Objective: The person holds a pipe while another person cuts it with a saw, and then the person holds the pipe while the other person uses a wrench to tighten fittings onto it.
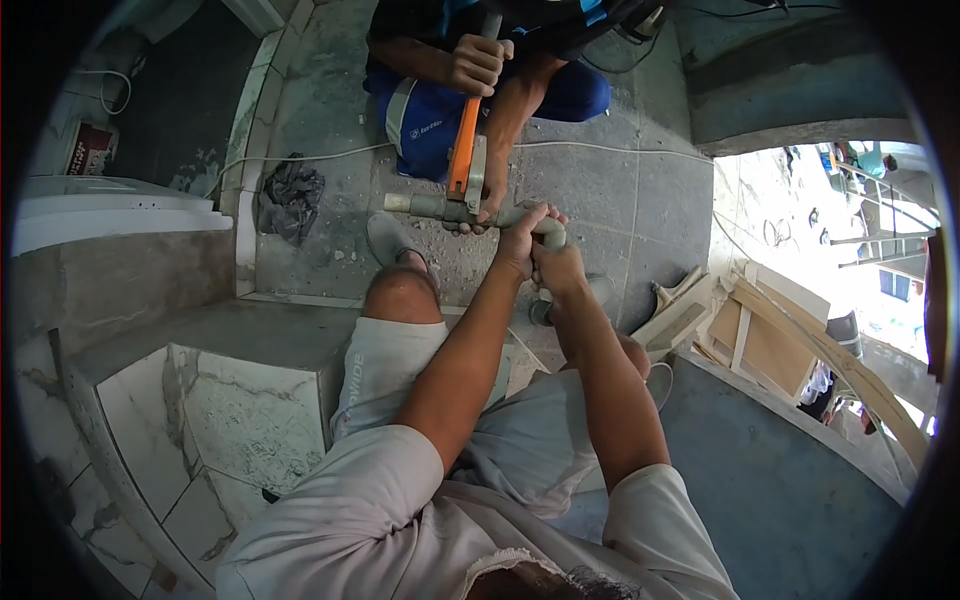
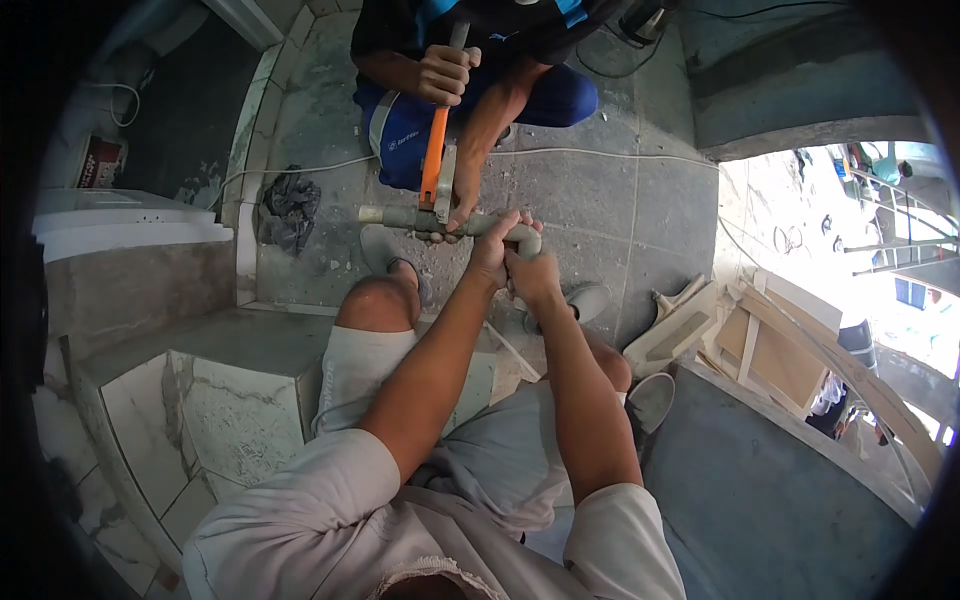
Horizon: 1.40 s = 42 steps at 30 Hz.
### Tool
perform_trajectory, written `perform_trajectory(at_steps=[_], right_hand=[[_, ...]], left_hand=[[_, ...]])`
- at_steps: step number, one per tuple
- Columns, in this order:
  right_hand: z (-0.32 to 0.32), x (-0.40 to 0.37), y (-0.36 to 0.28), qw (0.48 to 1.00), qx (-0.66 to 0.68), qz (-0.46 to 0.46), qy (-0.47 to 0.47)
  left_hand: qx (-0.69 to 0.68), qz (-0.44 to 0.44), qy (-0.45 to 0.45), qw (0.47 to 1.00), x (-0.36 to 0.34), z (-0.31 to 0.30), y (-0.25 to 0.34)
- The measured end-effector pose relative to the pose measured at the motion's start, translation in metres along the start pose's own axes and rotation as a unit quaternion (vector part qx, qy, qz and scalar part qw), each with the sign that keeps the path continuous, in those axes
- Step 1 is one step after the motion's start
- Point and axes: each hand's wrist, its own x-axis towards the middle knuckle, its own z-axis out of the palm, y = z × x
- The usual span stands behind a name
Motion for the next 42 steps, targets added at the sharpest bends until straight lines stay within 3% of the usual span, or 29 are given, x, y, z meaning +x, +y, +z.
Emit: perform_trajectory(at_steps=[2,4,5,7,19,28,36,42], right_hand=[[0.001,-0.001,0.001,1.0,-0.015,0.007,0.006],[0.003,-0.015,-0.016,0.995,-0.056,-0.073,0.045],[0.004,-0.014,-0.02,0.993,-0.053,-0.087,0.053],[0.003,-0.012,-0.017,0.999,-0.019,-0.021,0.017],[0.0,0.007,0.005,0.999,-0.037,-0.034,0.022],[0.005,-0.005,-0.009,0.999,-0.031,-0.006,0.016],[0.003,-0.007,-0.011,0.999,0.033,-0.018,-0.009],[0.007,-0.006,-0.017,1.0,-0.001,-0.023,0.007]], left_hand=[[-0.01,0.017,-0.014,1.0,-0.001,-0.001,-0.002],[-0.014,0.041,-0.049,0.998,0.009,0.002,0.001],[-0.009,0.03,-0.022,0.999,0.01,-0.001,0.001],[-0.005,0.018,-0.002,1.0,0.008,-0.003,-0.001],[0.004,-0.001,-0.003,1.0,0.004,0.0,0.001],[0.031,0.035,0.006,0.999,0.0,0.004,0.006],[0.027,0.014,0.001,1.0,0.003,0.005,0.008],[-0.002,0.029,0.027,0.999,0.002,0.008,0.012]])
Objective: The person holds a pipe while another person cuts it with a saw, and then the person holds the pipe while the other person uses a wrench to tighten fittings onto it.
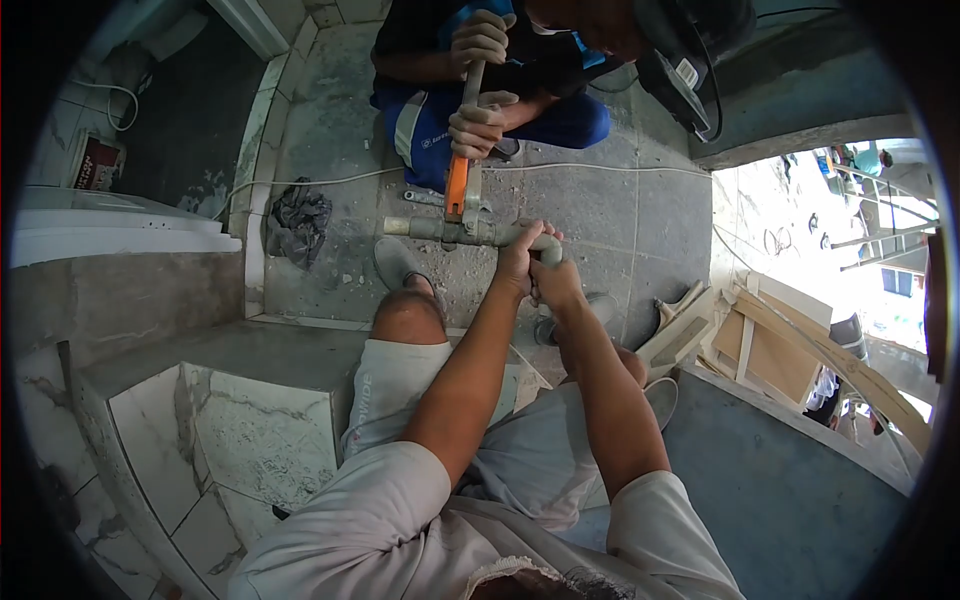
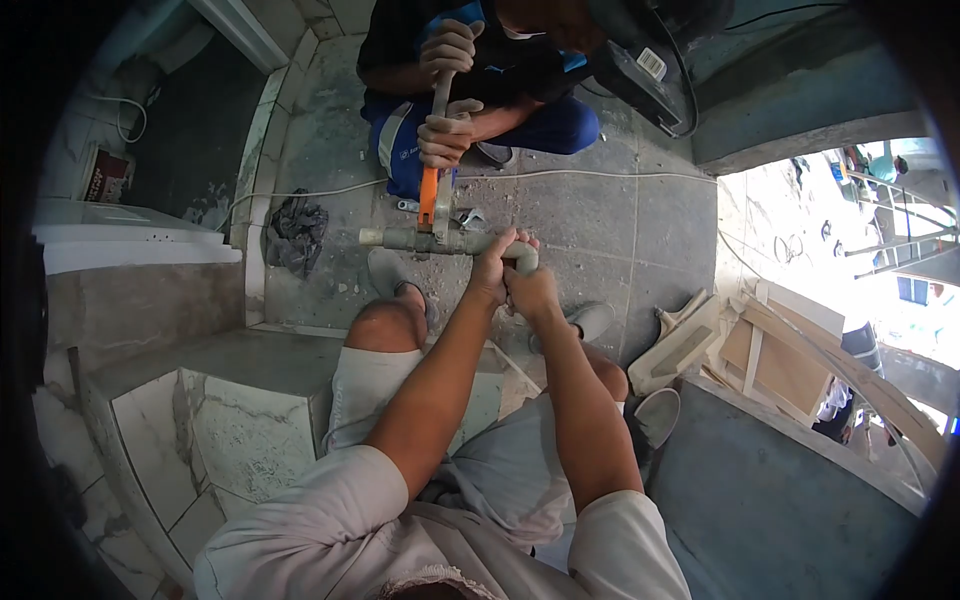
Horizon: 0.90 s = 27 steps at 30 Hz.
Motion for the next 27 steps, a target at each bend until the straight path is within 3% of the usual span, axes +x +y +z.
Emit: perform_trajectory(at_steps=[12,15,27], right_hand=[[-0.002,0.004,0.016,0.999,-0.02,-0.035,0.02],[-0.003,0.003,0.015,1.0,0.001,0.016,-0.004],[0.005,0.005,0.021,0.999,0.008,0.027,0.019]], left_hand=[[0.009,-0.01,-0.015,1.0,-0.005,-0.001,-0.004],[0.017,-0.002,-0.013,1.0,-0.005,-0.002,-0.006],[0.054,-0.027,-0.008,0.998,-0.004,-0.01,-0.004]])
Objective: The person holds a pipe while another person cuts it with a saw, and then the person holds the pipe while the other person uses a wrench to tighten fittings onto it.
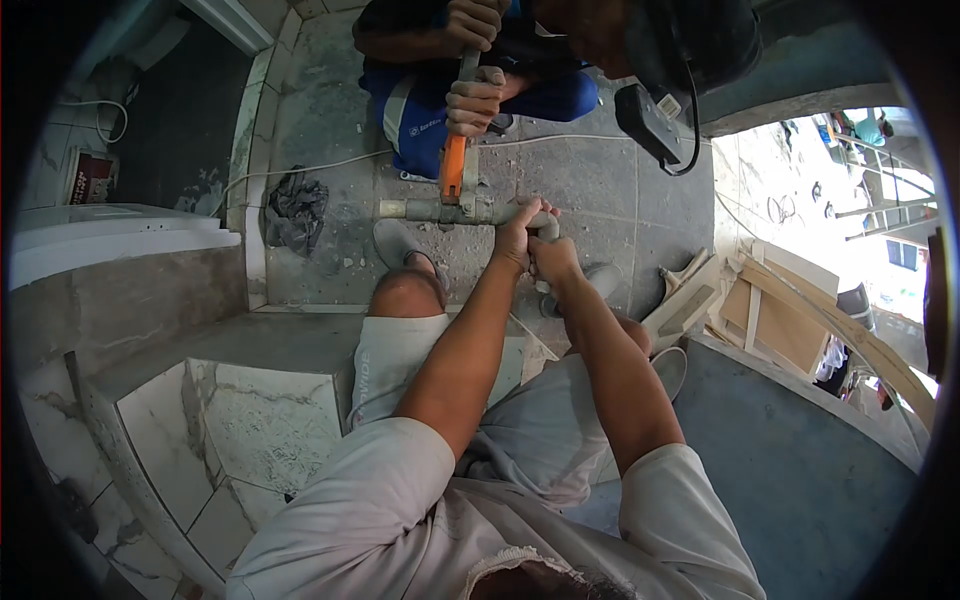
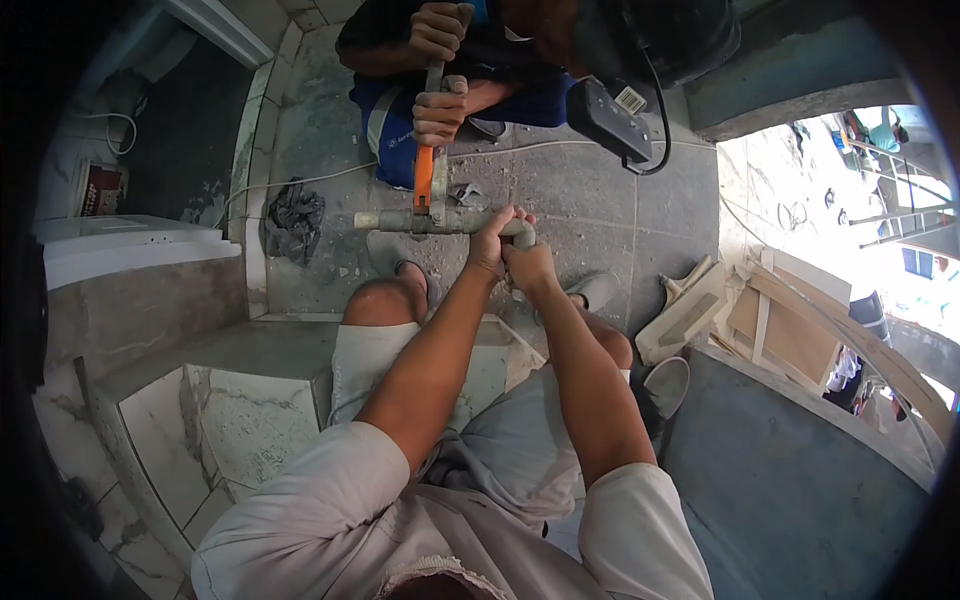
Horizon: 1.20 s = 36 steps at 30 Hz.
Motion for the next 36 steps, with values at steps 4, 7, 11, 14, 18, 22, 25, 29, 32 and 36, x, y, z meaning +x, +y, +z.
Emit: perform_trajectory(at_steps=[4,7,11,14,18,22,25,29,32,36], right_hand=[[-0.003,0.002,0.003,1.0,0.004,0.009,-0.008],[-0.001,0.019,0.016,1.0,-0.008,-0.021,0.0],[-0.006,0.004,-0.002,0.998,-0.056,-0.003,-0.009],[-0.012,0.02,0.019,0.988,-0.132,-0.072,0.021],[-0.006,0.019,0.029,0.986,-0.091,-0.139,-0.012],[-0.014,-0.013,-0.003,0.999,-0.018,-0.005,-0.032],[-0.012,-0.001,-0.004,0.999,-0.016,-0.004,-0.032],[-0.02,0.011,0.01,0.954,0.17,0.053,-0.24],[-0.028,0.018,0.013,0.897,0.258,0.119,-0.337],[-0.01,0.014,0.019,0.913,0.319,0.09,-0.237]], left_hand=[[0.001,0.017,-0.007,1.0,0.001,-0.002,-0.004],[-0.001,0.032,-0.012,0.999,0.001,0.001,-0.001],[0.17,0.027,0.156,0.973,-0.025,0.031,0.009],[0.594,0.196,0.14,0.768,-0.108,0.058,0.02],[0.86,0.407,0.047,0.304,-0.083,0.043,0.024],[0.935,0.212,-0.017,0.285,-0.036,0.048,0.037],[0.944,0.122,-0.084,0.296,-0.016,0.059,0.056],[0.939,0.144,-0.1,0.295,-0.007,0.043,0.061],[0.936,0.134,-0.111,0.307,-0.006,0.044,0.062],[0.935,0.111,-0.115,0.315,0.001,0.041,0.062]])
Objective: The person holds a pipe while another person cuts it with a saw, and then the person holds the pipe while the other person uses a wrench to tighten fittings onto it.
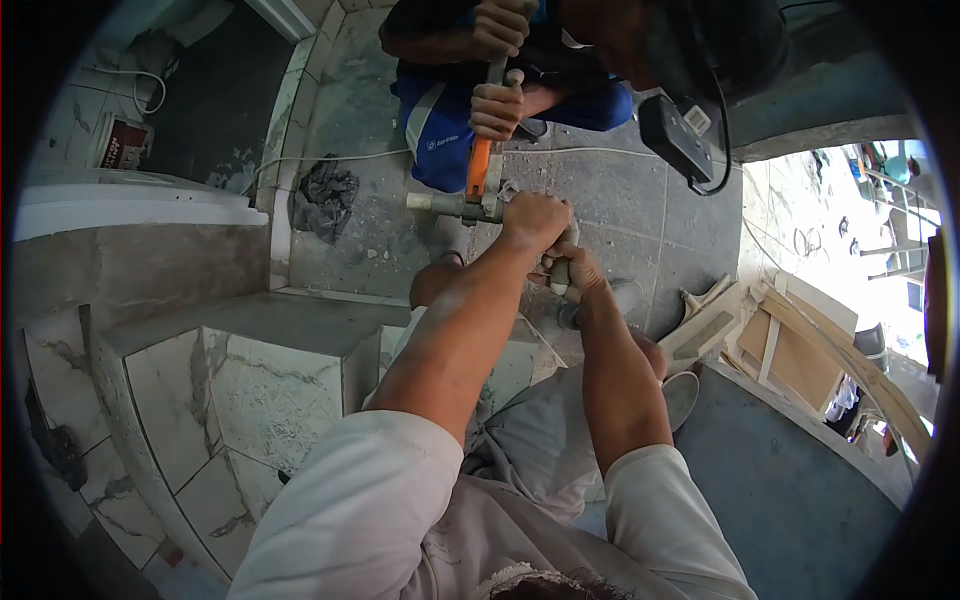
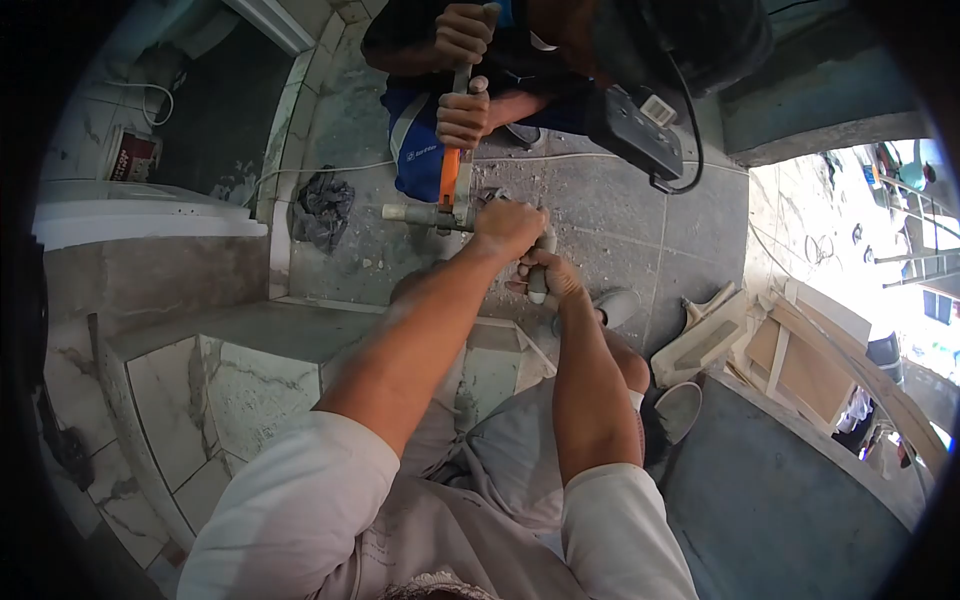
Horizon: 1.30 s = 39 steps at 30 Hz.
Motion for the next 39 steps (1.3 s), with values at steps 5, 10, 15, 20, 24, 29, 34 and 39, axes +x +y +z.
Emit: perform_trajectory(at_steps=[5,10,15,20,24,29,34,39], right_hand=[[0.011,-0.006,-0.008,0.994,-0.093,0.01,0.048],[0.021,-0.007,-0.01,0.994,-0.087,0.015,0.066],[0.021,-0.007,-0.012,0.993,-0.08,0.008,0.085],[0.013,-0.005,-0.012,0.993,-0.085,0.009,0.079],[0.008,-0.011,-0.012,0.994,-0.089,0.006,0.069],[0.001,-0.017,-0.007,0.993,-0.087,-0.008,0.079],[0.023,-0.015,0.005,0.996,-0.033,0.021,0.076],[0.01,-0.003,0.0,0.991,-0.008,0.054,0.123]], left_hand=[[-0.02,0.006,-0.017,1.0,0.003,-0.004,-0.006],[-0.035,0.008,-0.011,0.999,0.006,-0.004,-0.013],[-0.022,0.031,-0.02,0.999,0.01,-0.009,-0.01],[-0.022,0.019,-0.02,0.999,0.012,-0.004,-0.005],[-0.017,0.023,-0.003,1.0,0.009,-0.002,0.001],[-0.048,0.033,-0.001,0.998,0.008,0.003,0.007],[-0.05,0.041,-0.113,0.991,0.007,-0.01,-0.01],[-0.03,-0.011,-0.108,0.994,0.017,-0.019,0.001]])
